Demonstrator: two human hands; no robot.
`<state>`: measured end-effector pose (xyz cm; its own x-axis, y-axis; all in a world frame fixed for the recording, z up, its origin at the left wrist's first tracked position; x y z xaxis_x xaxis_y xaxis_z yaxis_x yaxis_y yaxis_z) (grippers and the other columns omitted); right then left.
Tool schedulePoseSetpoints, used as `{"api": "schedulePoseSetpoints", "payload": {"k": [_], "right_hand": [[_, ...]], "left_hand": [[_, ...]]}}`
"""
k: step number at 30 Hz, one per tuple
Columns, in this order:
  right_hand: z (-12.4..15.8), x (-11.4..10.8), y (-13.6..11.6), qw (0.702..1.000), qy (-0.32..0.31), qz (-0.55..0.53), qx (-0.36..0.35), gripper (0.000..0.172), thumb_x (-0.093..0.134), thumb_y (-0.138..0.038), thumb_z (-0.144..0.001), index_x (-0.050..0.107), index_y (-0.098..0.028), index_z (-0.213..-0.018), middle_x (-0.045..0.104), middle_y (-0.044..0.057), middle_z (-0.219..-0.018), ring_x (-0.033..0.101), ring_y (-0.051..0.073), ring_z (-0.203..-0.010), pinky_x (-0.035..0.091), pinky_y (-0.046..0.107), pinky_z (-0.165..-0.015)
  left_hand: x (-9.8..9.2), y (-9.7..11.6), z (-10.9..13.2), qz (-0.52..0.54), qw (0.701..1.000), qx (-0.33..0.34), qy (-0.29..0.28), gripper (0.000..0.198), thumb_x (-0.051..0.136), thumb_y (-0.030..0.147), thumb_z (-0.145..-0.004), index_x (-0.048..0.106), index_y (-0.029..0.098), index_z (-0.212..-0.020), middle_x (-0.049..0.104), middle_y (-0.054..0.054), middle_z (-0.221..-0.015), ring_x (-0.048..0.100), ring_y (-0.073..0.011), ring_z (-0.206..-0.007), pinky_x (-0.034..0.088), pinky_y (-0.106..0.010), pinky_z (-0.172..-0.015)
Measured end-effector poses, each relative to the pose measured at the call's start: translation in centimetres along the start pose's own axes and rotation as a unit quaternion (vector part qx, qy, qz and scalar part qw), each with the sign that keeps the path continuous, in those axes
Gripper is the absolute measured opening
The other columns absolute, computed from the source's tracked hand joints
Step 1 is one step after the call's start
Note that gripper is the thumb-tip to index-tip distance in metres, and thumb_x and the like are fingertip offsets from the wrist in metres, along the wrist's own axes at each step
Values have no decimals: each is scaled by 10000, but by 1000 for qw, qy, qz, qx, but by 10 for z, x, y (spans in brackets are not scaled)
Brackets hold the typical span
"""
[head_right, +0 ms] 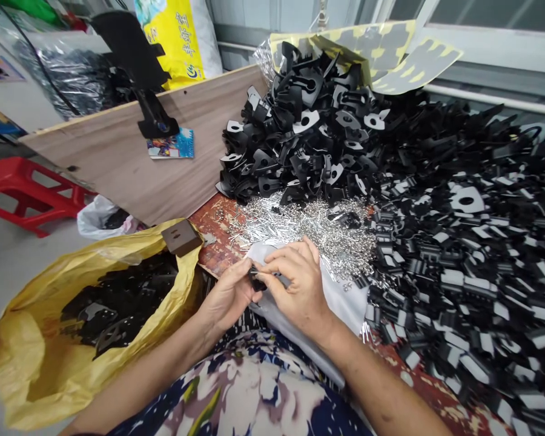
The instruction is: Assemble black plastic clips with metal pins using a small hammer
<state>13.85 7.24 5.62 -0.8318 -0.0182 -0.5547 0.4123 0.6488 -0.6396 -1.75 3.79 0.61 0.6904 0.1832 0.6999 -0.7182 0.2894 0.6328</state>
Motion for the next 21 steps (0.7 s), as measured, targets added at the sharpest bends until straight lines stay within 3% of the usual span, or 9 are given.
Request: {"api": "schedulePoseSetpoints", "payload": {"k": [7, 10, 15, 18, 21], "right_hand": [[5, 3, -20, 980, 0, 164, -113, 164, 582, -166, -974, 672, -231, -854, 744, -48, -848, 646, 160, -871, 169, 588, -1240], [8, 11, -25, 965, 5, 212, -158, 233, 507, -111, -980, 672, -213, -849, 736, -29, -809, 642, 146, -820, 199, 563, -1241], [8, 16, -21, 959, -35, 239, -145, 273, 464, -132, -983, 652, -203, -798, 679, -13, -718, 608, 154, -770, 247, 547, -1214], [5, 13, -18, 964, -31, 234, -124, 262, 477, -150, -991, 630, -206, -786, 680, -17, -728, 602, 150, -761, 270, 523, -1193], [9, 13, -11, 972, -39, 209, -99, 204, 501, -149, -997, 625, -213, -848, 714, -18, -794, 622, 158, -798, 319, 483, -1138]], "left_hand": [[2, -3, 2, 23, 1000, -1, 11, 328, 874, 413, -761, 718, 127, -796, 638, -9, -720, 568, -108, -574, 511, -210, -452], [4, -6, 3, 32, 999, 20, 26, 290, 868, 356, -768, 671, 143, -776, 617, 11, -720, 552, -94, -575, 494, -193, -459], [8, -6, 5, 3, 999, 10, 45, 352, 862, 355, -754, 564, 169, -727, 534, 46, -663, 481, -79, -523, 435, -175, -414], [6, -3, 11, -40, 999, 16, 11, 349, 846, 394, -774, 583, 168, -814, 568, 25, -781, 513, -85, -607, 476, -176, -473], [-7, 6, 23, -118, 990, 71, 4, 428, 887, 338, -728, 553, 215, -965, 578, 45, -865, 500, -74, -601, 451, -159, -455]]}}
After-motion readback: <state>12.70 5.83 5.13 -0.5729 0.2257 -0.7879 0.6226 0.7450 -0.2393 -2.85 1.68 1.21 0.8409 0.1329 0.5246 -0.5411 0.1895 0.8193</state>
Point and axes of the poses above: each hand's wrist, its own z-axis away from the middle knuckle, its own x-axis out of the palm, y = z × x, the point moved 1 cm from there along -z, towards the middle knuckle
